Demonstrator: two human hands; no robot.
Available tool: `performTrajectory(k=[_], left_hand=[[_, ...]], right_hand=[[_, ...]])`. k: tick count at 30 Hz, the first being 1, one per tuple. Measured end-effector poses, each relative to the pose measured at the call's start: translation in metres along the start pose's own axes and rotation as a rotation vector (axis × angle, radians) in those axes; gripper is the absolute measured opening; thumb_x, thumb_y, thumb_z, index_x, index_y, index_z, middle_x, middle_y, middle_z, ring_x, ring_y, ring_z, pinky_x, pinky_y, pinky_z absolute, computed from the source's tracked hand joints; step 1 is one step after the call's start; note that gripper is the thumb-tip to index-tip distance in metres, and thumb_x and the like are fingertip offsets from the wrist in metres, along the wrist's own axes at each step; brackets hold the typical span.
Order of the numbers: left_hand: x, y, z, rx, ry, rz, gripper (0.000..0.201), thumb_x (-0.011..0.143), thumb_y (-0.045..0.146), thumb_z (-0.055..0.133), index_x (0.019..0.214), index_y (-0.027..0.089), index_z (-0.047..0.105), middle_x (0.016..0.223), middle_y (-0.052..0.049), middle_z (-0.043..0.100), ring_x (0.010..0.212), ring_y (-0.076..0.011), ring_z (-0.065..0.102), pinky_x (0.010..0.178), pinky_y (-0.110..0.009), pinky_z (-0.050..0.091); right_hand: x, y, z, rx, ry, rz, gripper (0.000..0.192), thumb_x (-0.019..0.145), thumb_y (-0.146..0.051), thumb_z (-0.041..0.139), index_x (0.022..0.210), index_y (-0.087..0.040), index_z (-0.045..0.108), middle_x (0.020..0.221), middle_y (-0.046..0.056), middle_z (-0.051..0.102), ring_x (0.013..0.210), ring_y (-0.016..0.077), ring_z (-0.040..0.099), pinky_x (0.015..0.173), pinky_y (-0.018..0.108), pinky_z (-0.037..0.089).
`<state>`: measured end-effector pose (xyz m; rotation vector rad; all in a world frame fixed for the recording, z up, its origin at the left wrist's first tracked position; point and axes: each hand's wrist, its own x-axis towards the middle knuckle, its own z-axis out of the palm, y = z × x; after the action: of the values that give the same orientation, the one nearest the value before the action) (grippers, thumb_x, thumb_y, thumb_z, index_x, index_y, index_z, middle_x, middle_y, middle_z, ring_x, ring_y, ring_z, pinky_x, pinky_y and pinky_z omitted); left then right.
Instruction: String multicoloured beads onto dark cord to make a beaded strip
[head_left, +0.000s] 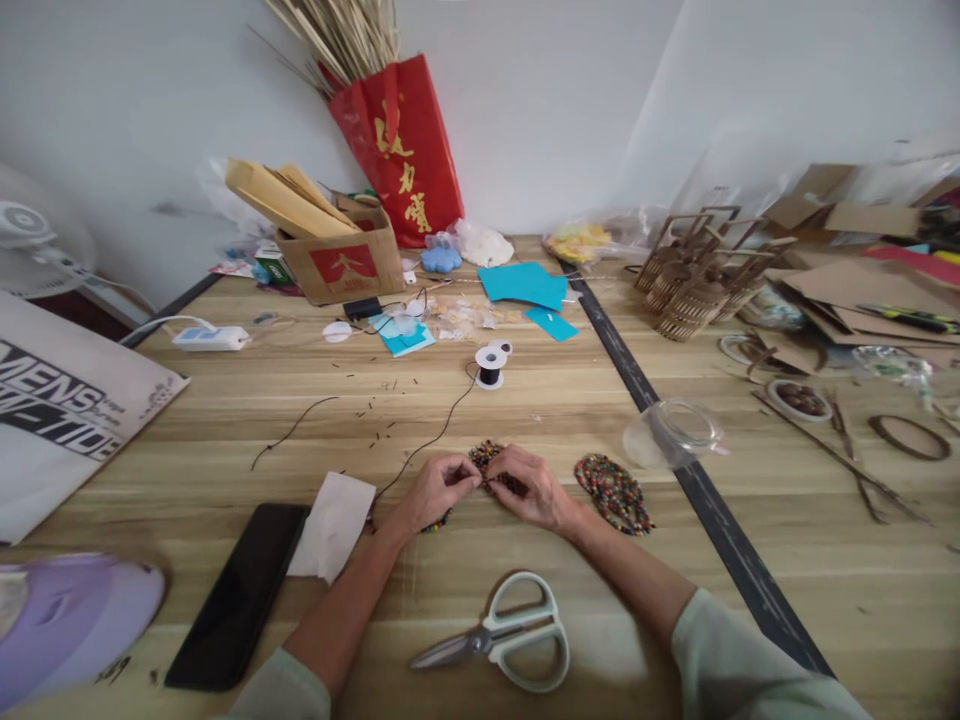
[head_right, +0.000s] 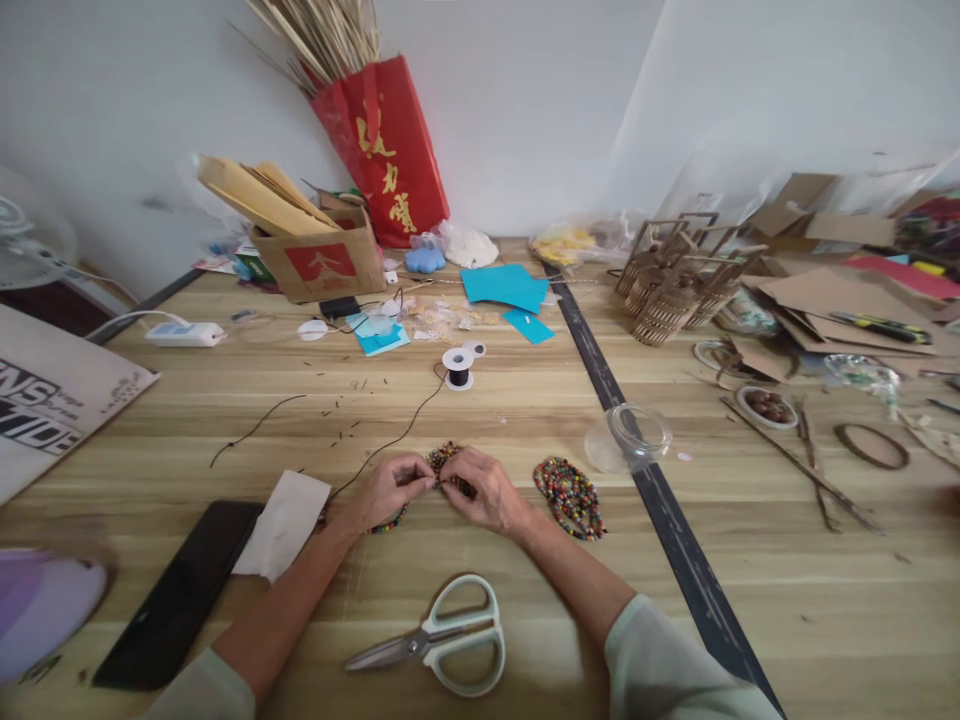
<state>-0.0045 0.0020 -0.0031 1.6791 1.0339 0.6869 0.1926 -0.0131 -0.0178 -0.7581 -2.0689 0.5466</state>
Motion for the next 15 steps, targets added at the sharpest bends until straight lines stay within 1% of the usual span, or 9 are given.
performTrajectory(k=[4,10,15], left_hand=[[0.0000,0.0022,-0.0001,-0.008,-0.002,-0.004,0.014,0.076,0.027,0.061,0.070,0.014,0.062,0.063,0.001,0.056,0.059,-0.0096,0.049,0.056,-0.018,0.039],[-0.0004,-0.0053,0.0008,-0.025,-0.019,-0.002,0.014,0.077,0.027,0.060,0.072,0.014,0.062,0.067,0.000,0.059,0.062,-0.0100,0.052,0.059,-0.019,0.041],[-0.0007,-0.0058,0.0010,-0.025,-0.018,0.005,0.013,0.078,0.025,0.061,0.072,0.014,0.062,0.066,0.001,0.057,0.062,-0.0098,0.051,0.059,-0.019,0.041]], right_hand=[[-0.0010,0.0014,0.0003,-0.007,0.009,0.004,0.005,0.090,-0.022,0.055,0.092,-0.019,0.059,0.081,0.007,0.065,0.078,0.0192,0.060,0.071,0.032,0.050],[-0.0015,0.0016,0.0001,-0.002,0.001,0.008,0.007,0.091,-0.021,0.054,0.093,-0.019,0.060,0.081,0.008,0.065,0.078,0.0189,0.059,0.071,0.032,0.050],[-0.0011,-0.0003,-0.0005,0.006,-0.001,0.021,0.007,0.090,-0.019,0.054,0.093,-0.018,0.061,0.082,0.008,0.064,0.078,0.0184,0.059,0.070,0.032,0.049]])
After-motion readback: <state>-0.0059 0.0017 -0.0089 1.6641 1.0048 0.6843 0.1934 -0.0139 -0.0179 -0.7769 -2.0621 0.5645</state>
